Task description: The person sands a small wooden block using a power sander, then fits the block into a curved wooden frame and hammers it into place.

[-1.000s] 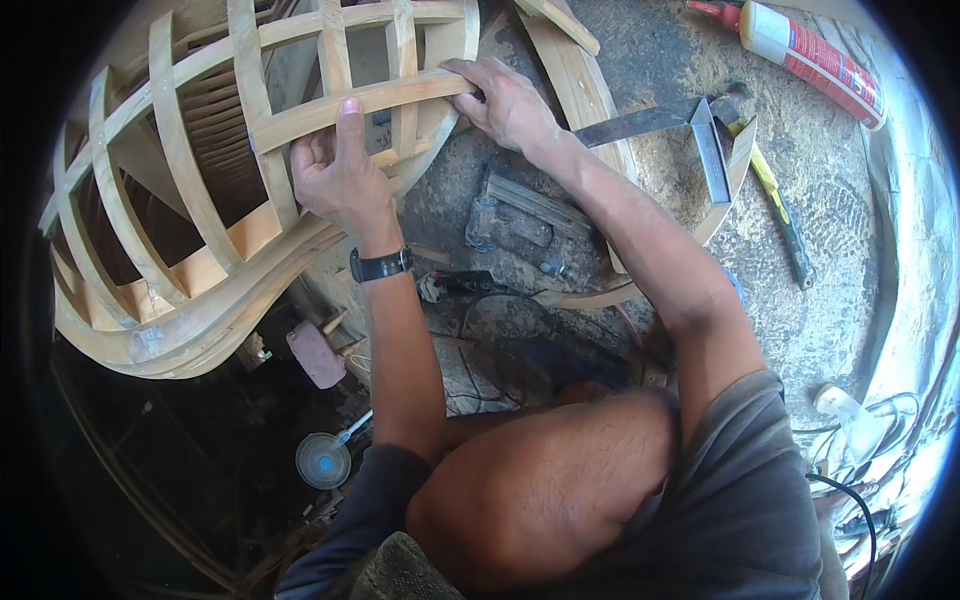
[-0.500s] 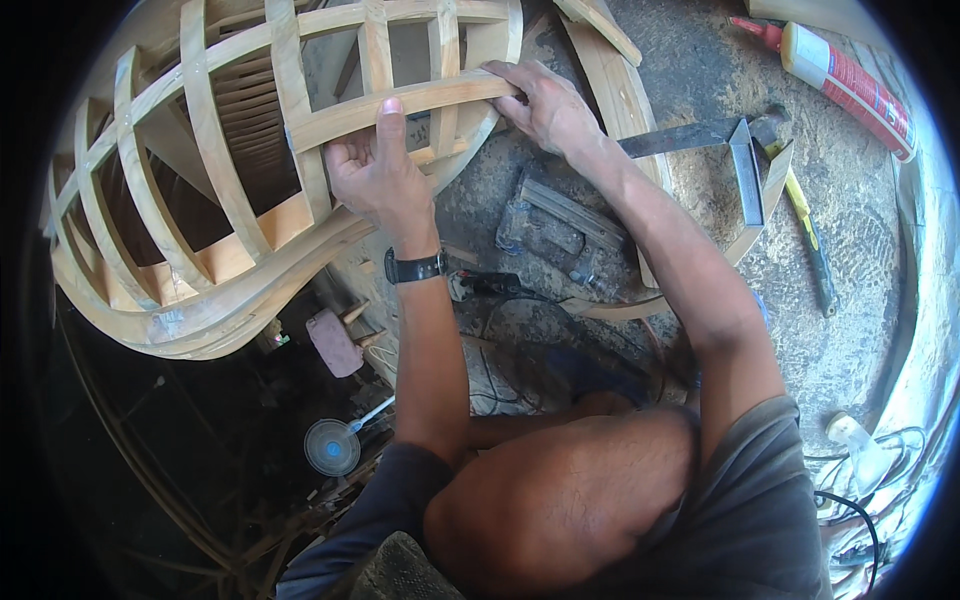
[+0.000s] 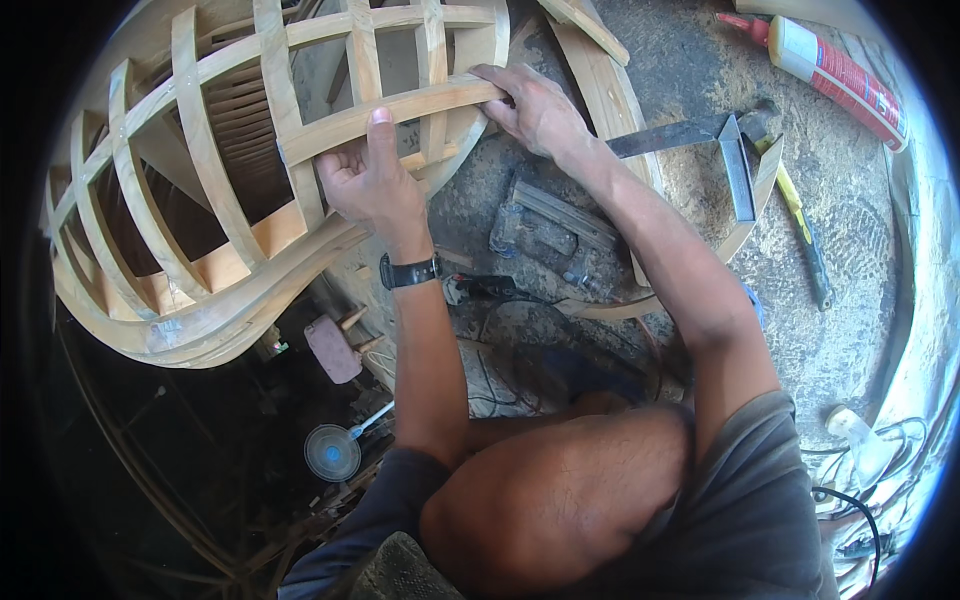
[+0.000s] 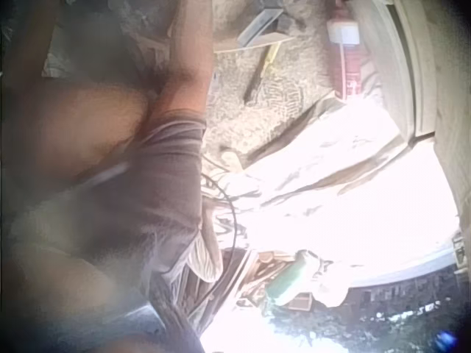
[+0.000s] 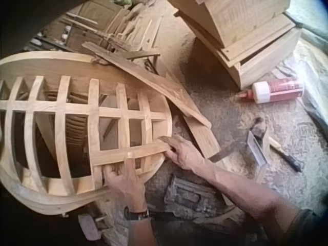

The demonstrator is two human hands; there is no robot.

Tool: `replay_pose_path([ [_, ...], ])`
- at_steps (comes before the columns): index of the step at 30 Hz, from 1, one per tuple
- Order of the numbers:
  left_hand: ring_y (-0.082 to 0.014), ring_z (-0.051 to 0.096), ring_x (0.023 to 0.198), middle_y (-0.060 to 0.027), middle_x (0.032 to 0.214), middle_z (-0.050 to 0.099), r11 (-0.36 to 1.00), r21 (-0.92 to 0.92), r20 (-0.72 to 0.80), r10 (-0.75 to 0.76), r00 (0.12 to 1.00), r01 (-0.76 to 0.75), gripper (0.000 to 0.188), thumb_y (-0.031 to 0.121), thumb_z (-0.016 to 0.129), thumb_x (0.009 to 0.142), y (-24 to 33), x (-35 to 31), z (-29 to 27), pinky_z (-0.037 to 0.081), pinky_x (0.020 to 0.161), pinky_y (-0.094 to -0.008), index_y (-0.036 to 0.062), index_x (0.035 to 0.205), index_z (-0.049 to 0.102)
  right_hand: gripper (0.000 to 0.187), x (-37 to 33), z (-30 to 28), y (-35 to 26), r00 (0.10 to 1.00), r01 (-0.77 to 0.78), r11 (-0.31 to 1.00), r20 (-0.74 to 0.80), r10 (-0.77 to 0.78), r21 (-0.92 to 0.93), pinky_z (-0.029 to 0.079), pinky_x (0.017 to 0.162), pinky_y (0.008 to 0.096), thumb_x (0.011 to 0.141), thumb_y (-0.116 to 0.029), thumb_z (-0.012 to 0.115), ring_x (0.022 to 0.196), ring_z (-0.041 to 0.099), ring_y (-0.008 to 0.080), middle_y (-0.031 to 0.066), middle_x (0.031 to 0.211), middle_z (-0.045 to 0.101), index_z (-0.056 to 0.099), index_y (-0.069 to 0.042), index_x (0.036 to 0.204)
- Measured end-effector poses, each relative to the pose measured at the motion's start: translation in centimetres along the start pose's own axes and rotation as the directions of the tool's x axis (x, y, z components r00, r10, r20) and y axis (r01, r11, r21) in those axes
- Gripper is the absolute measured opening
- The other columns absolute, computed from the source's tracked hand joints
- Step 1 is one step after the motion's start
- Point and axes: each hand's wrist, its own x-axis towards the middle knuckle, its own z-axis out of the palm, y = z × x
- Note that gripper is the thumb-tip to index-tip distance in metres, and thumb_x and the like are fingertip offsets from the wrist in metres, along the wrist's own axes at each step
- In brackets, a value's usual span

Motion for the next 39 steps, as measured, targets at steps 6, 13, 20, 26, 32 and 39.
replay_pose_path([
  [6, -0.0248, 0.066, 0.102, -0.0174, 0.109, 0.07, 0.999, 0.029, -0.01, 0.044, 0.999, -0.043, 0.049, 0.023, 0.086, 0.084, -0.8, -0.3, 0.3, 0.05, 0.096, -0.0404, -0.0095, 0.114, 0.064, 0.056, -0.3, 0.5, 0.6, 0.997, -0.07, 0.997, -0.041, 0.07, 0.012, 0.052, 0.101, 0.0437, 0.093, -0.024, 0.071, 0.117, 0.064, 0.0386, 0.0206, 0.127, 0.065, 0.054, -0.013, 0.145],
  [13, -0.0272, 0.066, 0.099, -0.0184, 0.106, 0.07, 0.991, 0.109, -0.039, 0.084, 0.996, -0.079, 0.052, 0.029, 0.086, 0.083, -0.3, 0.3, 0.2, 0.05, 0.093, -0.0421, -0.0094, 0.111, 0.065, 0.057, 0.0, 0.1, 0.5, 0.995, -0.049, 0.998, -0.085, 0.046, -0.036, 0.052, 0.102, 0.0447, 0.091, -0.027, 0.073, 0.119, 0.063, 0.0381, 0.0201, 0.134, 0.061, 0.055, -0.016, 0.145],
  [20, -0.0215, 0.067, 0.105, -0.0168, 0.113, 0.07, 0.99, 0.138, 0.011, 0.042, 0.999, -0.043, 0.043, 0.018, 0.083, 0.088, 0.3, -0.2, 0.1, 0.049, 0.1, -0.0361, -0.0071, 0.117, 0.062, 0.045, -0.5, 0.6, -0.1, 0.992, -0.017, 0.989, -0.125, -0.001, -0.146, 0.054, 0.1, 0.0469, 0.091, -0.028, 0.072, 0.112, 0.064, 0.0366, 0.0228, 0.144, 0.049, 0.066, -0.016, 0.134],
  [26, -0.0239, 0.067, 0.102, -0.0171, 0.109, 0.07, 0.99, 0.129, -0.009, 0.061, 0.998, -0.06, 0.045, 0.022, 0.083, 0.087, 0.4, -0.4, 0.2, 0.05, 0.097, -0.0385, -0.0077, 0.114, 0.063, 0.042, -0.3, 0.9, -0.4, 0.973, 0.056, 0.967, -0.203, -0.109, -0.25, 0.052, 0.103, 0.0447, 0.088, -0.024, 0.073, 0.119, 0.059, 0.033, 0.019, 0.142, 0.05, 0.069, -0.014, 0.129],
  [32, -0.0278, 0.067, 0.096, -0.0179, 0.103, 0.071, 0.988, 0.123, -0.046, 0.097, 0.994, -0.091, 0.05, 0.031, 0.085, 0.085, -0.2, -0.1, 0.5, 0.05, 0.09, -0.0423, -0.0087, 0.108, 0.065, 0.042, 0.4, 1.0, -1.1, 0.961, 0.1, 0.938, -0.213, -0.178, -0.331, 0.048, 0.107, 0.0439, 0.085, -0.02, 0.074, 0.125, 0.054, 0.0344, 0.015, 0.137, 0.054, 0.069, -0.011, 0.125],
  [39, -0.0262, 0.065, 0.104, -0.0193, 0.112, 0.068, 0.999, 0.035, 0.002, 0.038, 0.999, -0.038, 0.049, 0.026, 0.084, 0.087, 0.3, -1.1, -0.5, 0.048, 0.097, -0.0418, -0.0094, 0.114, 0.063, 0.044, -1.2, 0.0, -1.2, 0.98, 0.063, 0.986, -0.176, -0.09, -0.156, 0.05, 0.102, 0.0431, 0.085, -0.011, 0.072, 0.117, 0.059, 0.0348, 0.0162, 0.128, 0.058, 0.067, -0.009, 0.128],
])
